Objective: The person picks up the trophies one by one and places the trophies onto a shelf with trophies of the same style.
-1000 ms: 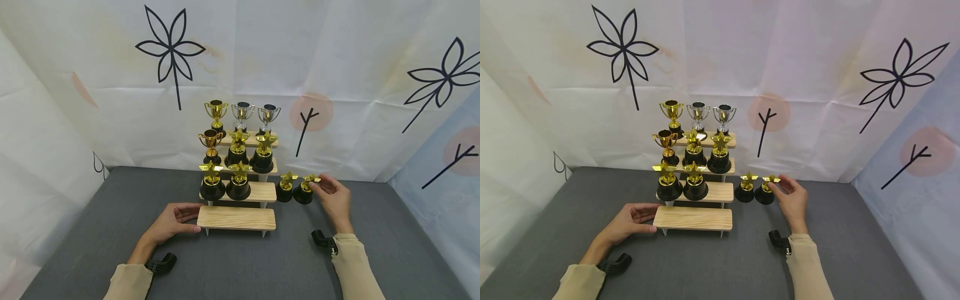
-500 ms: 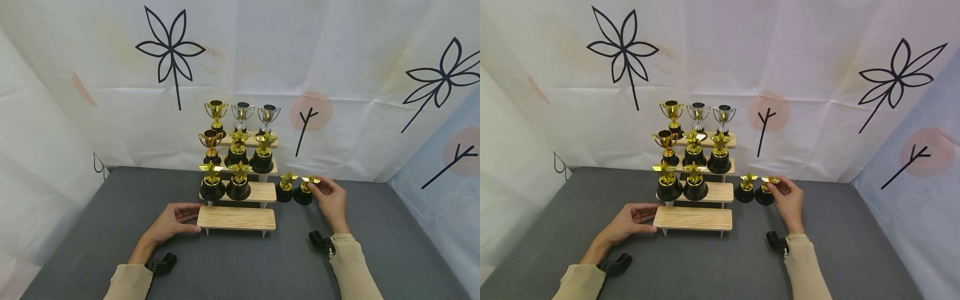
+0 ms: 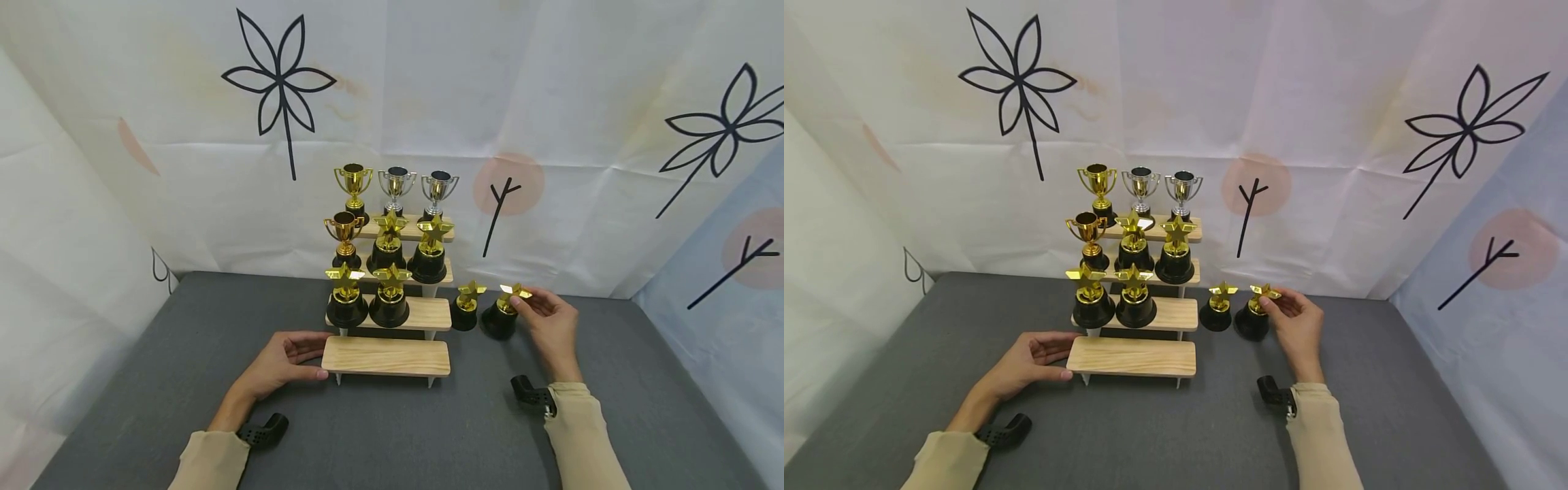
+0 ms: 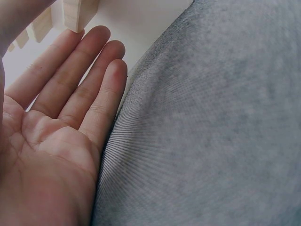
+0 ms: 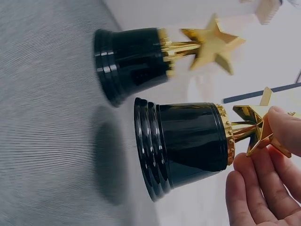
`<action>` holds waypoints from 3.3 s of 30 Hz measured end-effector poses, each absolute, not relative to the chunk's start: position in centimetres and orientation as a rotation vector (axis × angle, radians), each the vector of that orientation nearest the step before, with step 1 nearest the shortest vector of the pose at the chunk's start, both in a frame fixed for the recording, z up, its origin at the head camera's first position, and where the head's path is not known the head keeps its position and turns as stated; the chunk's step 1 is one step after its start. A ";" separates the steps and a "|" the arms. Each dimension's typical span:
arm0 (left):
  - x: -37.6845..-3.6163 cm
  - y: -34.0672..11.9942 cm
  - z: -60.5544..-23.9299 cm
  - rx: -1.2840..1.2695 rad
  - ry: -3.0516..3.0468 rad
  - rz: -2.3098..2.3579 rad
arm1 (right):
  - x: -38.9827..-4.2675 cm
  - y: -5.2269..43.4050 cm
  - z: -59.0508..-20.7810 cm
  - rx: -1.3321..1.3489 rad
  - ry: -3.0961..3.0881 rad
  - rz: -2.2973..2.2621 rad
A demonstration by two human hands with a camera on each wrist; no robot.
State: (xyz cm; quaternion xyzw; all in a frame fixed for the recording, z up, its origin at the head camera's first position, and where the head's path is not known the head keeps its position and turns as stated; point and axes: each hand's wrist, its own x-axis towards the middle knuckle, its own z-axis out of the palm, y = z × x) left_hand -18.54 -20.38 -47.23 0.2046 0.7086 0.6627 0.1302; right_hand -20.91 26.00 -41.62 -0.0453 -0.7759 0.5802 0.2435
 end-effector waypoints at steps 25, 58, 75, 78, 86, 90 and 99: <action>-18.5 -20.4 -47.0 0.577 2.072 1.922 | -17.0 20.9 -34.3 0.182 -1.948 1.763; -18.6 -20.2 -46.9 0.573 2.069 1.912 | -19.1 15.5 -35.6 0.435 -2.034 1.746; -18.5 -20.3 -46.8 0.576 2.071 1.908 | -19.0 15.2 -36.1 0.451 -2.040 1.723; -18.5 -20.3 -46.9 0.570 2.071 1.909 | -19.0 15.2 -36.2 0.447 -2.039 1.739; -18.5 -20.3 -46.9 0.566 2.071 1.904 | -18.7 16.0 -36.5 0.401 -2.030 1.768; -18.5 -20.3 -46.9 0.568 2.073 1.906 | -18.6 16.7 -36.7 0.369 -2.001 1.811; -18.6 -20.3 -47.0 0.581 2.065 1.913 | -19.2 18.5 -37.2 0.302 -1.921 1.857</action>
